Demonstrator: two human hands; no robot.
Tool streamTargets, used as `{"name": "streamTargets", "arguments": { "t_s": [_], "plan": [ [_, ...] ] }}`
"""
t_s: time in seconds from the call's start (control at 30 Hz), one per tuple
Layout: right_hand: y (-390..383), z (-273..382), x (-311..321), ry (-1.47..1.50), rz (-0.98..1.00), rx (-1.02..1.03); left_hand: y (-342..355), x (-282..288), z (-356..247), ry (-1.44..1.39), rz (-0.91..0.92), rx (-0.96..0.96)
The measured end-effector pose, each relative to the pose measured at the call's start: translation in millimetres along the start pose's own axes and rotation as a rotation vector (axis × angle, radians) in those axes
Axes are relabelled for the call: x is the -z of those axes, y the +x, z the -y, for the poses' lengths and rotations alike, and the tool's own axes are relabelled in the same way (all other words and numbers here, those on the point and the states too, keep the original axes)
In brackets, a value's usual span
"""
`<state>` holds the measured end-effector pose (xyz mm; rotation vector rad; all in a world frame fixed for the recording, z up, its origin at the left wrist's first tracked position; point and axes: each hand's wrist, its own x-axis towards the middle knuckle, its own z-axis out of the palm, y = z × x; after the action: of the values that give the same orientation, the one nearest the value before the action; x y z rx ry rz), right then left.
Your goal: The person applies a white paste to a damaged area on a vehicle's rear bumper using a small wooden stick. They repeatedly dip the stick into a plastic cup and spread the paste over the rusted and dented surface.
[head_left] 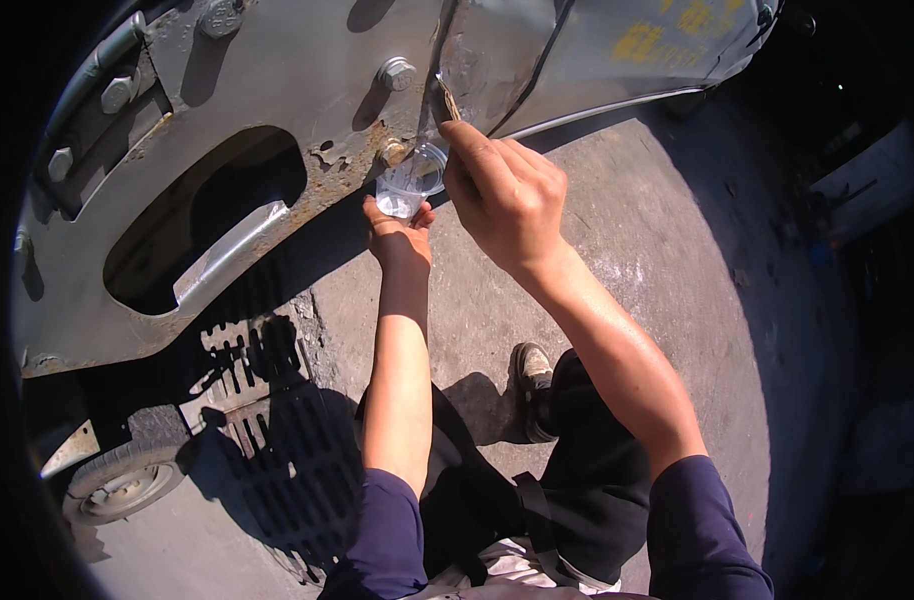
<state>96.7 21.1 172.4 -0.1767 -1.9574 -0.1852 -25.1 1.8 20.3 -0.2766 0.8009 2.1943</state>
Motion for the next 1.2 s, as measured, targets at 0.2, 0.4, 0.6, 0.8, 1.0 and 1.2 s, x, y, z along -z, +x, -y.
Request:
{"name": "streamTargets", "arguments": {
  "t_s": [0.2, 0.4, 0.6, 0.8, 1.0, 1.2],
  "plan": [
    [-8, -5, -7, 0.074, 0.065, 0.01, -14, 5, 5, 0.0, 0.015, -0.002],
    [-7, -8, 0, 0.051, 0.002, 0.022, -12, 22, 10, 0.047, -0.012, 0.039],
    [5, -3, -2, 0.031, 0.079, -0.007, -7, 33, -2, 0.09, -0.001, 0.055],
    [0, 7, 2, -0.005, 0.086, 0.003, 0, 40, 3, 0.073, 0.036, 0.054],
    [4, 2, -7, -0.051, 0.073, 0.043, 10, 47, 11, 0.082, 0.04, 0.066],
    [-5, 2, -2, 0.012, 0.136, 0.021, 14, 49, 16, 0.035, 0.044, 0.095]
  ]
}}
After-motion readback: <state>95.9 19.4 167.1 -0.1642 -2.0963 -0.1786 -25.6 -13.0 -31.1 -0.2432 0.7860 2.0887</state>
